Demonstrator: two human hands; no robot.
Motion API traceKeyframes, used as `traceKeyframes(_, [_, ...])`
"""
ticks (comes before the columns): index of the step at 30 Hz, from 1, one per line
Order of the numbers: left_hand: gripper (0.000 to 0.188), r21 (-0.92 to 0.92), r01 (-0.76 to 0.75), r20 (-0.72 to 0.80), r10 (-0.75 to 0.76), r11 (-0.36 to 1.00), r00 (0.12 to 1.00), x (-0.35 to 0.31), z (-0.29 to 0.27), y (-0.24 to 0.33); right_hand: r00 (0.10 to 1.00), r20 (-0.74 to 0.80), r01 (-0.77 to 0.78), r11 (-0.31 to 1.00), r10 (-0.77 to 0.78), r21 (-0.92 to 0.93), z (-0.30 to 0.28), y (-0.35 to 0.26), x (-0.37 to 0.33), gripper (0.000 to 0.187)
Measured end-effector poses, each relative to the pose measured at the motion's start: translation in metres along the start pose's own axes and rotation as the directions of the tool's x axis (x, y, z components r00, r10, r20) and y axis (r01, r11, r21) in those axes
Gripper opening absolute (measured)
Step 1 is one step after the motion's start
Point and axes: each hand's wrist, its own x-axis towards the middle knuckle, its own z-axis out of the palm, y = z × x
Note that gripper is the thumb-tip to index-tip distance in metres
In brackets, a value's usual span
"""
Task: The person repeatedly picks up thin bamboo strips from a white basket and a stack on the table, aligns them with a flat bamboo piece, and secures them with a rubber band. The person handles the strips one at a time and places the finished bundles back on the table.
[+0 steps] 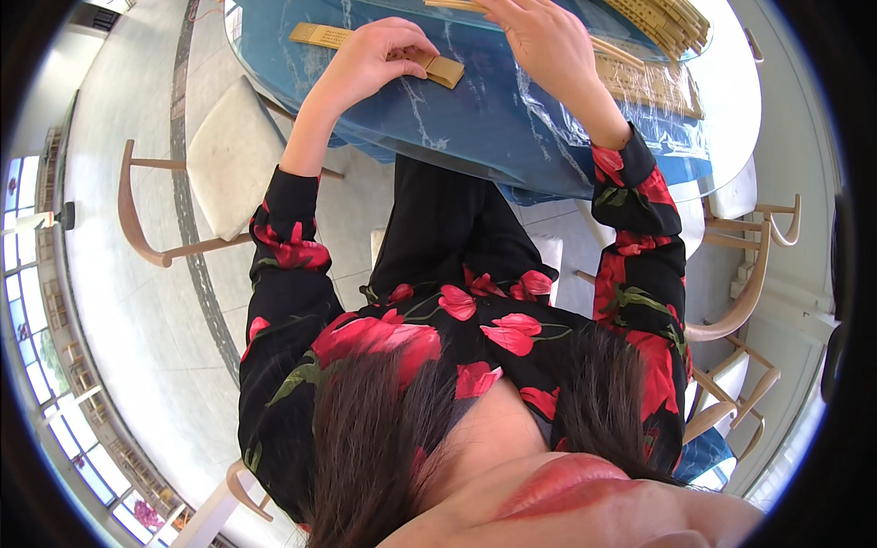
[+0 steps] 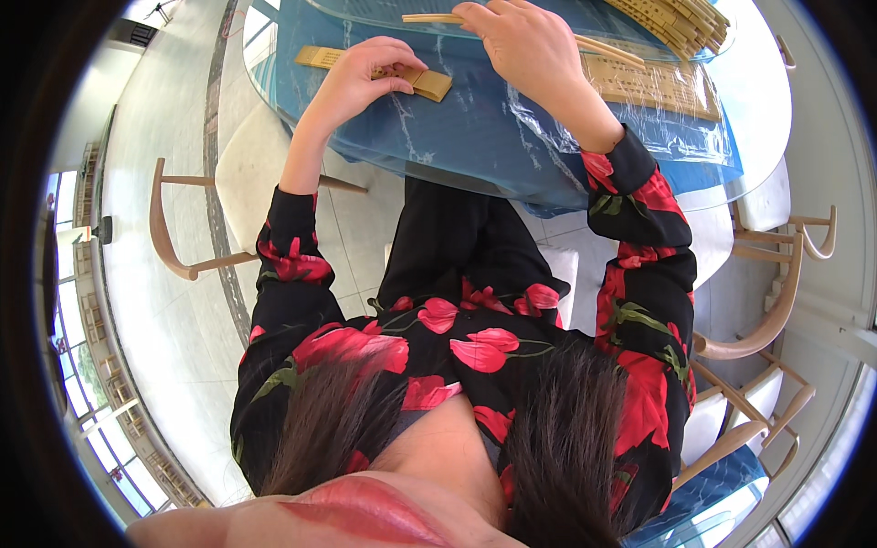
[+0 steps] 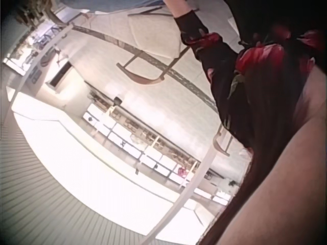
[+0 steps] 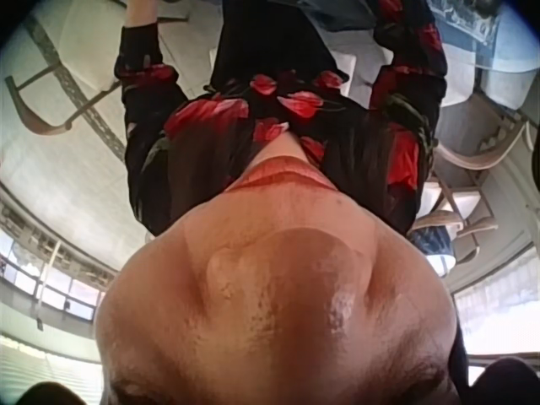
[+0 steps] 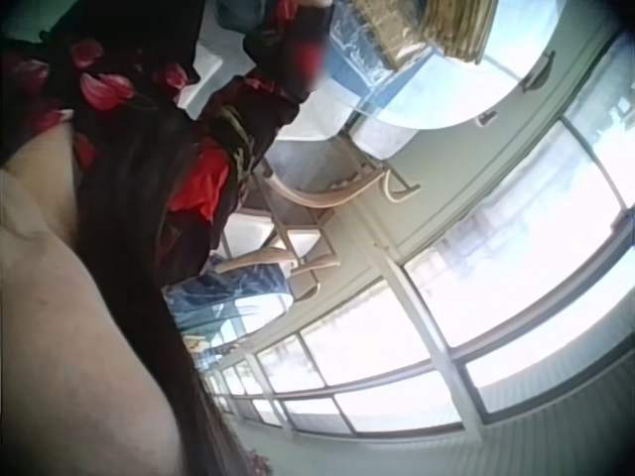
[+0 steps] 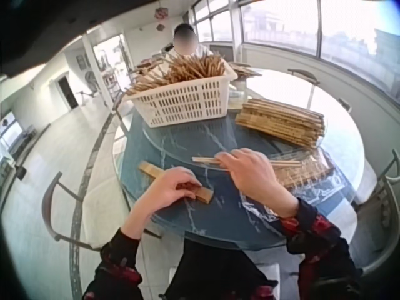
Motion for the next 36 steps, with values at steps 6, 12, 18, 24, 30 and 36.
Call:
traceKeyframes(6, [0.020, -0.003, -0.072, -0.025, 0.072, 0.997, 0.997, 0.001, -0.001, -0.005, 0.999, 0.034, -0.014, 1.000, 0.014, 0.010, 0.001, 0.000, 0.000, 0.018])
traceKeyframes(12, [0.012, -0.011, -0.074, -0.084, 0.073, 0.997, 0.994, 0.002, -0.002, -0.011, 1.000, -0.005, -0.007, 1.000, 0.007, 0.010, 0.011, 0.004, -0.002, 0.020])
traceKeyframes(18, [0.010, 0.142, -0.045, -0.391, 0.097, 0.989, 0.915, 0.015, 0.006, 0.008, 0.893, 0.286, -0.443, 0.788, 0.346, 0.428, 0.011, 0.008, 0.006, 0.027])
traceKeyframes(24, [0.011, 0.252, -0.168, -0.318, 0.246, 0.953, 0.916, 0.034, 0.001, 0.034, 0.726, 0.550, -0.687, 0.424, 0.412, 0.590, -0.008, 0.011, 0.016, 0.032])
traceKeyframes(30, [0.010, 0.268, -0.193, -0.233, 0.258, 0.944, 0.938, 0.036, -0.001, 0.032, 0.720, 0.570, -0.694, 0.406, 0.396, 0.594, -0.009, 0.009, 0.009, 0.024])
traceKeyframes(36, [0.009, 0.289, -0.267, -0.192, 0.329, 0.919, 0.925, 0.037, -0.001, 0.046, 0.743, 0.567, -0.667, 0.461, 0.355, 0.585, -0.014, 0.005, 0.010, 0.020])
